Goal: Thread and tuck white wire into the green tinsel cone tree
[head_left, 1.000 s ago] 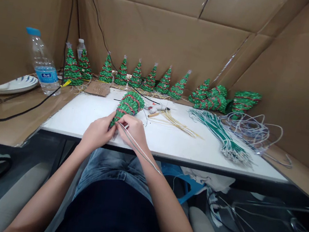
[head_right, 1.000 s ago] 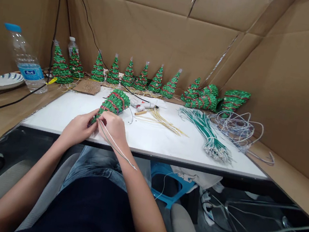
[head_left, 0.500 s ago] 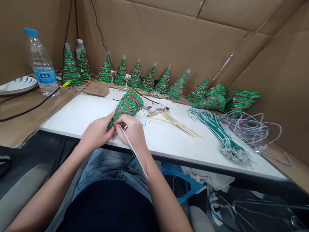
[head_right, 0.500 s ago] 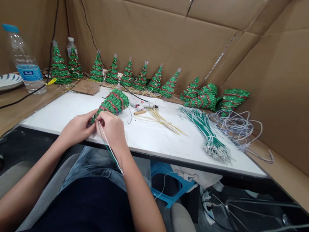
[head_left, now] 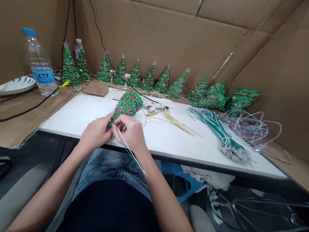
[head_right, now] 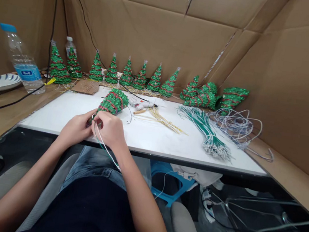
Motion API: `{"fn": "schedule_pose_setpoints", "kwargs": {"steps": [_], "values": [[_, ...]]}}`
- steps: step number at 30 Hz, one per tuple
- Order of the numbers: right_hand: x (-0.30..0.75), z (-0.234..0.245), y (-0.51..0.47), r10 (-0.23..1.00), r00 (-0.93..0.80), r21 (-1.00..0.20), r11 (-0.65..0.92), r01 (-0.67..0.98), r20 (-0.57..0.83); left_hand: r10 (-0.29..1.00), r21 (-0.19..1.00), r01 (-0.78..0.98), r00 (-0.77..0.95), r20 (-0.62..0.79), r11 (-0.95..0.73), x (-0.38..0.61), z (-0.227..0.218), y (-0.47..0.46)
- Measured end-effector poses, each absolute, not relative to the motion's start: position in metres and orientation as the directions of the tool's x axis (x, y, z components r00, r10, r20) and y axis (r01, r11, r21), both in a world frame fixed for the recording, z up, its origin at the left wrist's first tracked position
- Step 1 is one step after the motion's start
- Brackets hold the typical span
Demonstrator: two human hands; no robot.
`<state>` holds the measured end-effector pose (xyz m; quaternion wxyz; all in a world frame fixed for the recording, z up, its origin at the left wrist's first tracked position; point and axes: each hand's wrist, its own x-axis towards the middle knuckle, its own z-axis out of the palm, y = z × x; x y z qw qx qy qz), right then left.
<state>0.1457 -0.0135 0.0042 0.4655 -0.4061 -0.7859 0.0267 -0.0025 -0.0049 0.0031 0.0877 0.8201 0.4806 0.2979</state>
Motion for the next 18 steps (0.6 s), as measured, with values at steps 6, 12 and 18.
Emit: {"fn": "schedule_pose_setpoints", "kwargs": {"steps": [6, 12, 18], "values": [[0.1458, 0.0017, -0.0114, 0.687, -0.203, -0.434, 0.631, 0.644, 0.698, 0.85, 0.41, 0.763, 0.342, 0.402, -0.501, -0.0017, 0.0029, -0.0058], [0.1449, 0.0044, -0.0152, 0.652, -0.261, -0.394, 0.679, 0.62, 0.712, 0.851, 0.405, 0.766, 0.346, 0.395, -0.499, -0.002, 0.0026, -0.0054], [0.1459, 0.0004, -0.0097, 0.691, -0.227, -0.405, 0.622, 0.67, 0.686, 0.856, 0.39, 0.784, 0.333, 0.395, -0.484, -0.0016, 0.0016, -0.0043]]}}
